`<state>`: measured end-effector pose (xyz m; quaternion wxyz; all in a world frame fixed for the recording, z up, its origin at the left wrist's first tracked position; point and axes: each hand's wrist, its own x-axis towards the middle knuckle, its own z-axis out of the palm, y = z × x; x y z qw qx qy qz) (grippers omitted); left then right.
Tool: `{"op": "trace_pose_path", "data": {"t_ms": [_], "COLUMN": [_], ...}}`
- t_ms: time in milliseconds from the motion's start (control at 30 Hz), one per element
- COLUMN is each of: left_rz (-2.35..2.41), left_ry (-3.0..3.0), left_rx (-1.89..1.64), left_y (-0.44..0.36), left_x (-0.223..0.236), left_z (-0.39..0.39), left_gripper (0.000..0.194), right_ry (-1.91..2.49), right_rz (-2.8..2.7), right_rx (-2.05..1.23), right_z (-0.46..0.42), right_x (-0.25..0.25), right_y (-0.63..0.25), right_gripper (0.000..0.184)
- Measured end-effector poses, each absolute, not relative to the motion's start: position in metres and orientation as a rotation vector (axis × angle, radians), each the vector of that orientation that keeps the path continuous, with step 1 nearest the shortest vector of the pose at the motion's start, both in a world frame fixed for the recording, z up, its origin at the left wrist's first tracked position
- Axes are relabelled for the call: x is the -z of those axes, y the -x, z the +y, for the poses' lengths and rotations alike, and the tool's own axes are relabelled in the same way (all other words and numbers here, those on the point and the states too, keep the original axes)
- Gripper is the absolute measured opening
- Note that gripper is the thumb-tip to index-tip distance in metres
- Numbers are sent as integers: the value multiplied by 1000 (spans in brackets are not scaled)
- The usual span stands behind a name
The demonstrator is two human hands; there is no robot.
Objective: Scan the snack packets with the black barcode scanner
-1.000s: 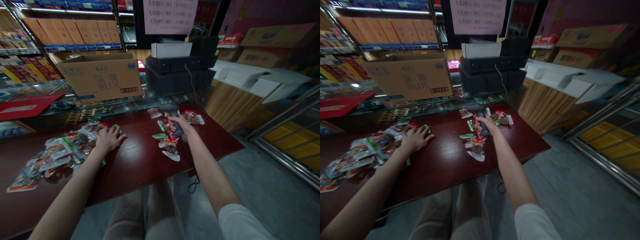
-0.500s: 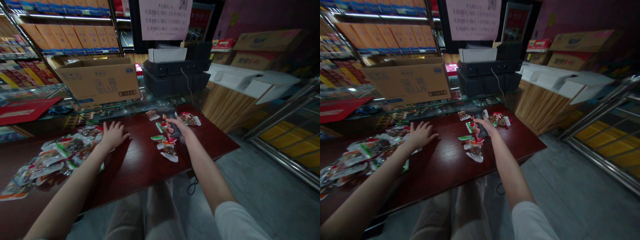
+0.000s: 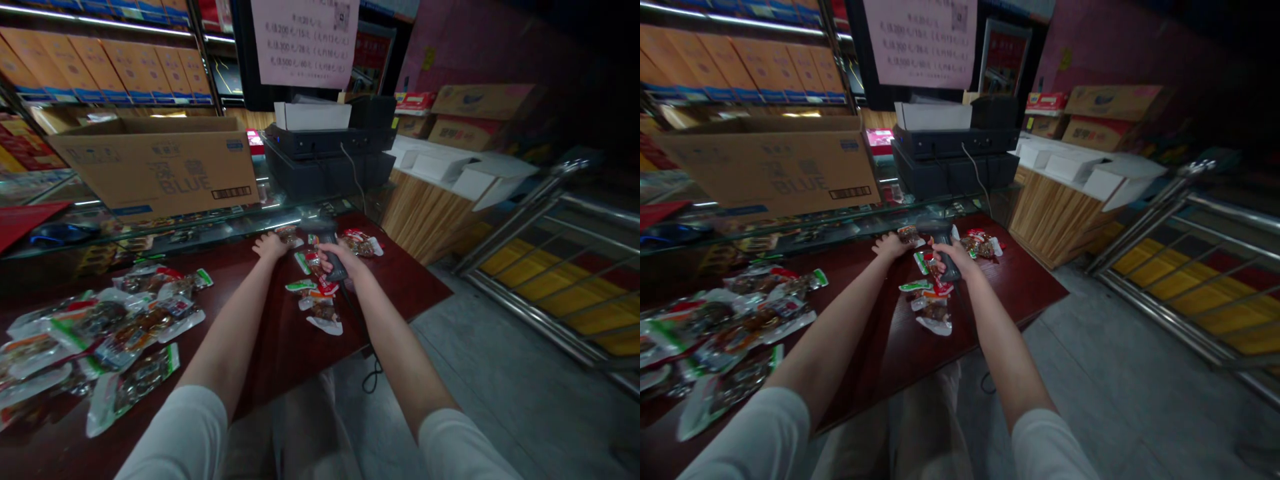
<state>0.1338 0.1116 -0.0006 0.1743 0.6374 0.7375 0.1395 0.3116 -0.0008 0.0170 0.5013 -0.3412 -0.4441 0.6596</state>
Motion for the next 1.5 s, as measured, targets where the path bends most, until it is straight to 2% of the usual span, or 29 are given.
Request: {"op": "trace_pose_path", "data": {"t_ms": [133, 267, 367, 467, 567, 833, 1300, 1400, 1500], "left_rz": [1961, 1549, 1143, 1019, 989, 1189, 1244, 1196, 1339], "left_ry": [-1802, -1590, -1340, -1149, -1095, -1475, -1475, -1469, -1530], "left_rx": [-477, -834, -1007, -1126, -1146, -1017, -915, -898, -874], "left_y": [-124, -103, -82, -59, -36, -13, -9, -12, -10], "left_x": [8, 12, 13, 9, 4, 3, 23, 25, 14], "left_z": [113, 97, 67, 28, -8, -37, -13, -13, -18], "left_gripper": [68, 50, 48, 59, 65, 44, 31, 35, 47], "right_ry": [849, 873, 865, 852, 914, 953, 1070, 1031, 960], "right_rz": [-1065, -1088, -1105, -1103, -1113, -961, -986, -949, -903], "right_rx": [-1608, -1634, -1681, -1715, -1643, -1544, -1444, -1475, -1513], "right_z": [-1, -1, -5, -18, -47, -134, -116, -115, -118], "right_x": [-14, -11, -17, -30, -38, -12, -8, -7, -4], "right_y": [-310, -311, -309, -302, -286, -224, -195, -196, -196], "right_gripper": [34, 35, 35, 36, 32, 40, 31, 35, 42]}}
